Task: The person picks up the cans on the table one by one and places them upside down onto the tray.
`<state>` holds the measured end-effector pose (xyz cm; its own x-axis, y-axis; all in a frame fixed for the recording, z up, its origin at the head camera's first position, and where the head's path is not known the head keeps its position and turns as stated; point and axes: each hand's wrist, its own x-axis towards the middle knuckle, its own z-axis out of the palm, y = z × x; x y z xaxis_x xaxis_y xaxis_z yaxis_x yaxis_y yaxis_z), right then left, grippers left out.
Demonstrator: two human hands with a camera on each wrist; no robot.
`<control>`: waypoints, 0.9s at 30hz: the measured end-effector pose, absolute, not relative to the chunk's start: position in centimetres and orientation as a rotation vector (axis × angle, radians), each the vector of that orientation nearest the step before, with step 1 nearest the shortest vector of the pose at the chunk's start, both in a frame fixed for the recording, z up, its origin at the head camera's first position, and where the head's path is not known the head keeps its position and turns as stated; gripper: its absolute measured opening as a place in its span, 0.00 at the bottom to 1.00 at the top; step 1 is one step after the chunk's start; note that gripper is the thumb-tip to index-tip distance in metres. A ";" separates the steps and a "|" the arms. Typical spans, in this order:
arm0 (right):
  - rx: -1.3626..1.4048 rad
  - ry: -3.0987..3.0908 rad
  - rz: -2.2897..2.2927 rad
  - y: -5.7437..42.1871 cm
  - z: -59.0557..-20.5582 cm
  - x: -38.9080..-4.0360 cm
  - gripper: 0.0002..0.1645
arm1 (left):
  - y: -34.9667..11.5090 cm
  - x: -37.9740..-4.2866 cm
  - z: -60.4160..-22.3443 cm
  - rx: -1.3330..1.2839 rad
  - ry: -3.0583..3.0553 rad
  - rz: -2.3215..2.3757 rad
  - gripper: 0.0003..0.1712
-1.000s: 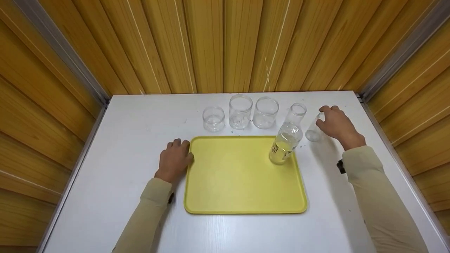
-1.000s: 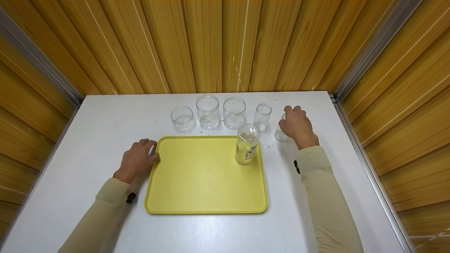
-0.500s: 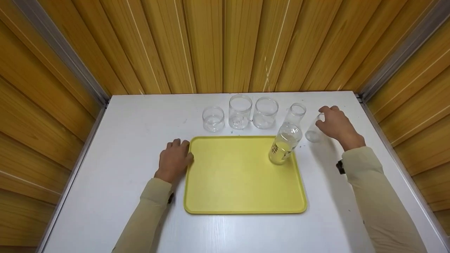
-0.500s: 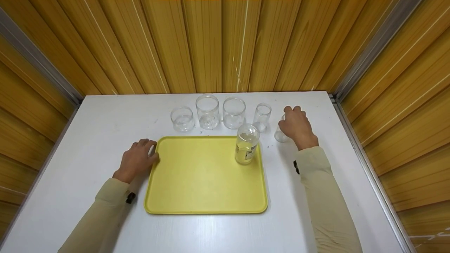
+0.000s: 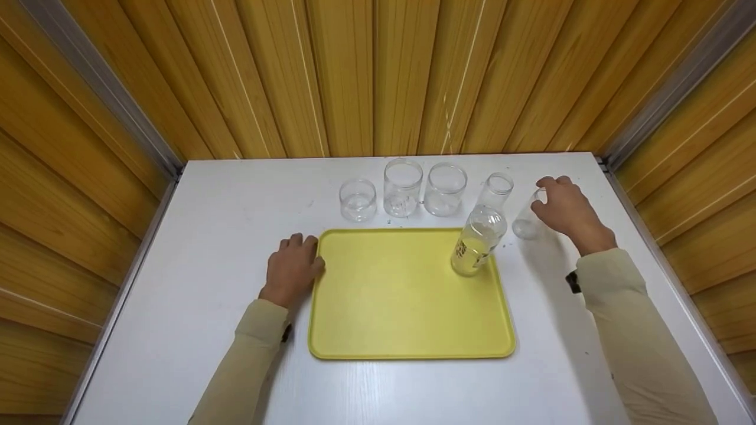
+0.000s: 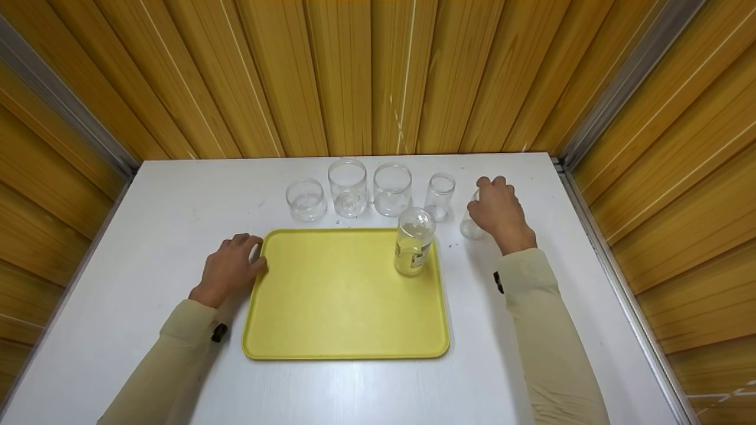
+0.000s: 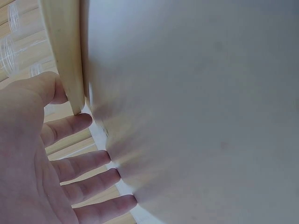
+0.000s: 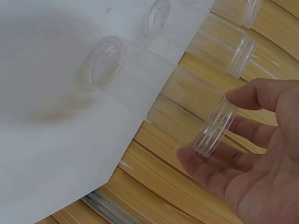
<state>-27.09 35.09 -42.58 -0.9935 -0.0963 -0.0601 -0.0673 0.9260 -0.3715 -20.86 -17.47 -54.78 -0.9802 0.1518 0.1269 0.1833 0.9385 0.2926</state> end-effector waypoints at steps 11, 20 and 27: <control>-0.212 3.075 -0.634 34.5 -41.1 -26.0 0.31 | -17.7 -20.8 -54.9 -0.273 -3.026 -0.448 0.18; -0.200 3.077 -0.646 33.5 -39.6 -25.4 0.31 | -17.7 -20.8 -54.8 -0.280 -3.003 -0.453 0.16; -0.242 3.110 -0.665 32.9 -38.9 -24.9 0.30 | -17.5 -20.8 -54.7 -0.267 -3.007 -0.450 0.15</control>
<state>-24.92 32.92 -38.85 -0.9873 -0.1382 0.0783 -0.1581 0.9016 -0.4025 -20.85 -17.52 -54.68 -0.9808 0.1588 0.1133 0.1850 0.9414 0.2819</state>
